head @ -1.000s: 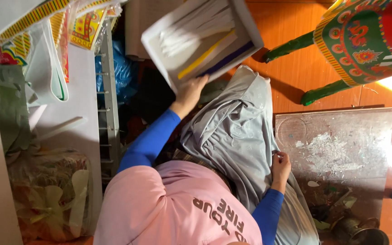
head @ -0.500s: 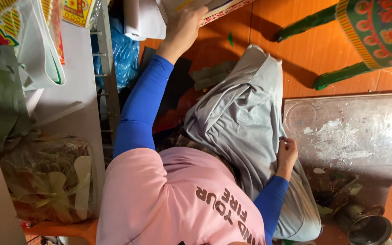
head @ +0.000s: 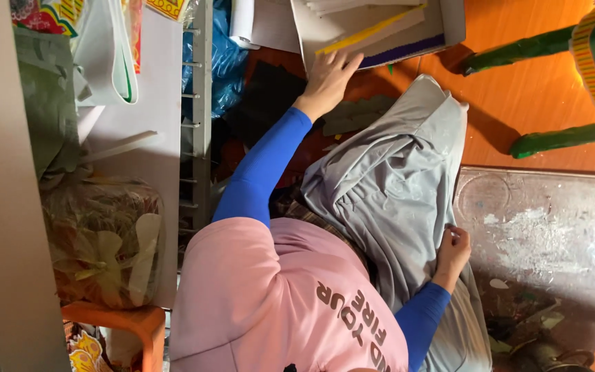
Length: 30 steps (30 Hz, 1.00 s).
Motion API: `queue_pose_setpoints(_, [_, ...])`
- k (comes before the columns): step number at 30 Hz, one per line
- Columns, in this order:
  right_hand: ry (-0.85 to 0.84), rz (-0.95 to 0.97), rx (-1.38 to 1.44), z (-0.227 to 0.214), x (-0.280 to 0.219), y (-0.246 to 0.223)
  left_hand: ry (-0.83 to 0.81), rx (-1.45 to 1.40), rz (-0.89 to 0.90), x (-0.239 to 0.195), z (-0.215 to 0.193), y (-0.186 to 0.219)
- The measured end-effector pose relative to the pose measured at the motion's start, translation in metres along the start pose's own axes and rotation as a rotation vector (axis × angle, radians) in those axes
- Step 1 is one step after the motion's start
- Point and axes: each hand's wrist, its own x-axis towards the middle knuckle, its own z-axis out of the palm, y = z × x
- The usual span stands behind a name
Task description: Cutting paper into strips using scissors.
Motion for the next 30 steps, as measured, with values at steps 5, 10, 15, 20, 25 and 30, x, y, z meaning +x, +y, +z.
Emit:
queue_pose_setpoints(5, [0.004, -0.006, 0.003, -0.001, -0.004, 0.001, 0.553, -0.163, 0.128, -0.032, -0.008, 0.001])
queue_pose_setpoints(10, [0.010, 0.023, 0.010, -0.002, -0.003, -0.007, 0.106, -0.309, 0.032, -0.073, 0.055, 0.002])
queue_pose_setpoints(15, [0.021, -0.006, 0.002, 0.000, -0.003, 0.001, 0.217, -0.253, 0.032, -0.057, 0.045, 0.045])
queue_pose_setpoints(20, [0.004, 0.008, 0.011, -0.001, -0.002, -0.001, -0.082, -0.075, -0.272, -0.032, 0.098, 0.050])
queue_pose_setpoints(25, [-0.008, -0.040, -0.025, -0.003, 0.000, -0.003, -0.041, -0.353, -0.140, -0.040, 0.101, 0.016])
queue_pose_setpoints(30, [-0.043, 0.069, 0.027, -0.001, -0.002, -0.005, -0.130, -0.613, -0.048, -0.075, 0.075, -0.048])
